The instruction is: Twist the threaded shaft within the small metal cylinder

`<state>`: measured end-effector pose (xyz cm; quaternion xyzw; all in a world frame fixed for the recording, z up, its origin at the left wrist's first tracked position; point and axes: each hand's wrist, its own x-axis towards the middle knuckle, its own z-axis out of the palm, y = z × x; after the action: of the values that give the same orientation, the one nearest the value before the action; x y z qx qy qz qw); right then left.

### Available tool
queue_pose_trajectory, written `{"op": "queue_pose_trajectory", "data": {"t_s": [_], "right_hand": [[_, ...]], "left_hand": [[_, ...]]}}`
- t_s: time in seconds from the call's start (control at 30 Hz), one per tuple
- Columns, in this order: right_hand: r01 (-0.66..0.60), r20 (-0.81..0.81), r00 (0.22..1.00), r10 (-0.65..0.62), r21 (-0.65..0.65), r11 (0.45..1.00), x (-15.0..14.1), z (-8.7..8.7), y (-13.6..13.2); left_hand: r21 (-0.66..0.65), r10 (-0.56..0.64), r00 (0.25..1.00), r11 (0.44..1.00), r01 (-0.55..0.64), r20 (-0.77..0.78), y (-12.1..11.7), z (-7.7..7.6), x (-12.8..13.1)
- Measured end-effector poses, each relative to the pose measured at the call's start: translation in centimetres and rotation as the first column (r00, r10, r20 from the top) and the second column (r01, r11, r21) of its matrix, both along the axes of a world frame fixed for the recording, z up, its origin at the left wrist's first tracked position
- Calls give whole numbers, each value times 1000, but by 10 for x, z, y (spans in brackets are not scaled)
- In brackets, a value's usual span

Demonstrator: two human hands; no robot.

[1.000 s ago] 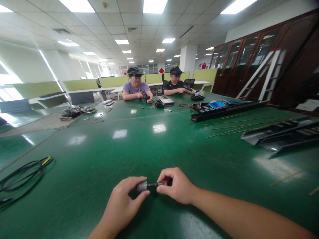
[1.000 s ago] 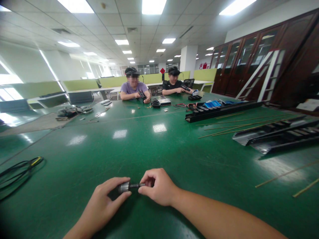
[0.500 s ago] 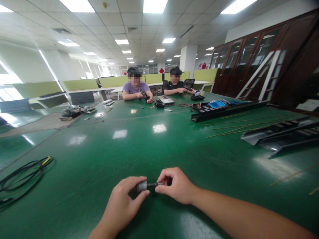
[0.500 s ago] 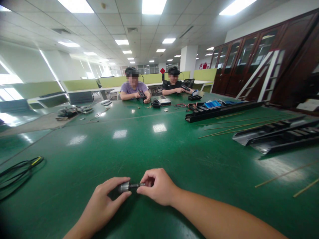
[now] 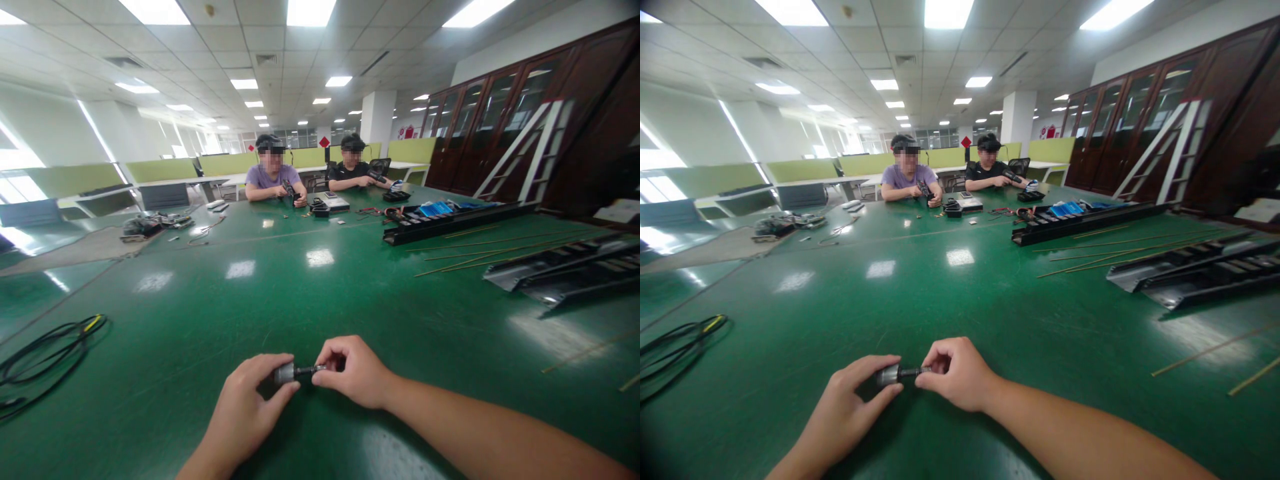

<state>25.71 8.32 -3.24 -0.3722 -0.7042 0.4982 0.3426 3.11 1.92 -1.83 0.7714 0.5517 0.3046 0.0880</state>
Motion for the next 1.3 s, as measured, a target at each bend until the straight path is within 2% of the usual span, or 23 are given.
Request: {"op": "queue_pose_trajectory", "data": {"t_s": [0.8,1.3], "right_hand": [[-14,-30,999,12,-59,998,3,-5,5],[-16,-49,999,12,-78,997,3,-3,4]], "left_hand": [[-43,26,999,999,-25,23,0,-1,0],[-40,28,999,999,-28,15,1,2,-1]]}}
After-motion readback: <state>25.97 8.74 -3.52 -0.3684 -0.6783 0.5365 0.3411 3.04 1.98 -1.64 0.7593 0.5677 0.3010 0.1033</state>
